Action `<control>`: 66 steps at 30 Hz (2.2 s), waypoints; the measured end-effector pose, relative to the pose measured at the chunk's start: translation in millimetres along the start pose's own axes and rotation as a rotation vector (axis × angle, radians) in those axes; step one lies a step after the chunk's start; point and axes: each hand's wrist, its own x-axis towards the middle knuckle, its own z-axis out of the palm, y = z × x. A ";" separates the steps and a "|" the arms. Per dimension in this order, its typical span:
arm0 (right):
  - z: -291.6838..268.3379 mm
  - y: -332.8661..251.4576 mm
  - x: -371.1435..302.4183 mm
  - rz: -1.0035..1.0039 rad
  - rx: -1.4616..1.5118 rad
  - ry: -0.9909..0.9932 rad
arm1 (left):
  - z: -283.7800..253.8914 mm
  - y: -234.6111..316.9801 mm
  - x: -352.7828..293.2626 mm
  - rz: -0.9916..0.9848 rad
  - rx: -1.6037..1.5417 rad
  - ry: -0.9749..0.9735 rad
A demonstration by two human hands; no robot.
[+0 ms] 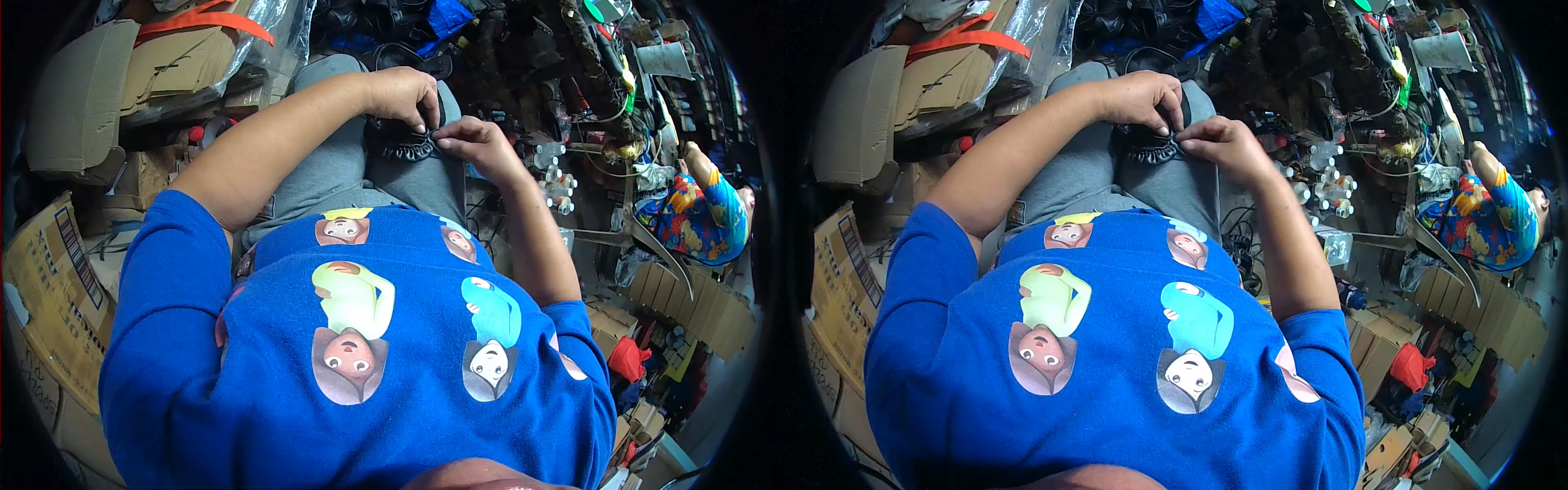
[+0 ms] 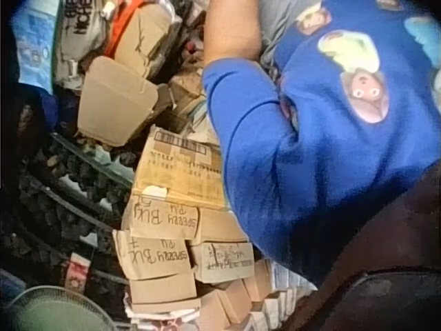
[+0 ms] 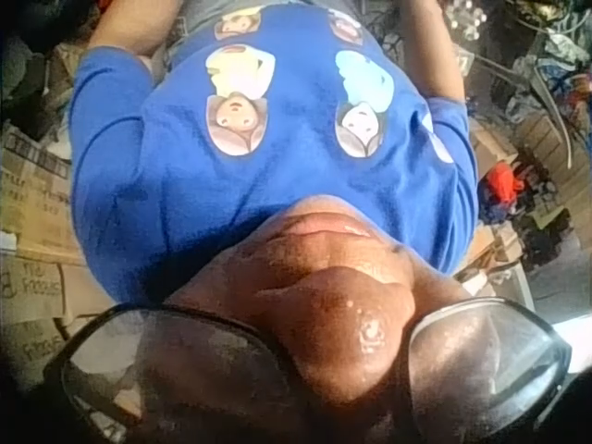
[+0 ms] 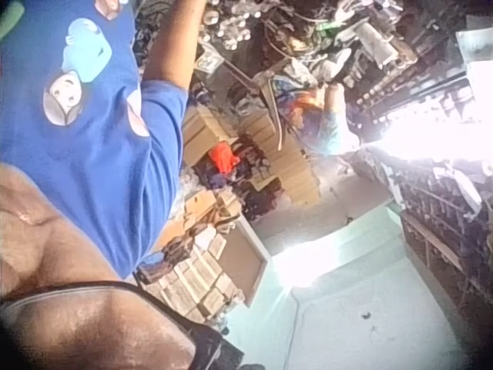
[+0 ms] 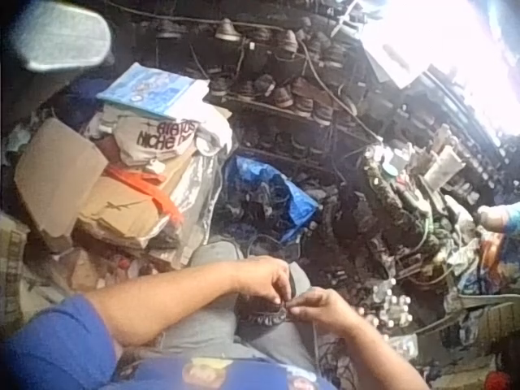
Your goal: Hand-stitching or finishing a black leather shoe upper in a workshop environment.
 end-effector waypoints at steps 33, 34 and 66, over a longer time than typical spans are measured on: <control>13.0 12.7 -24.2 -0.134 -0.321 0.130 | 47.6 19.8 -67.8 -0.130 0.484 0.591; 11.0 12.3 -24.0 -0.136 -0.323 0.132 | 47.9 20.2 -67.5 -0.143 0.478 0.587; -2.2 21.6 -11.7 -0.127 -0.207 -0.030 | 54.3 19.7 -66.9 -0.100 0.439 0.540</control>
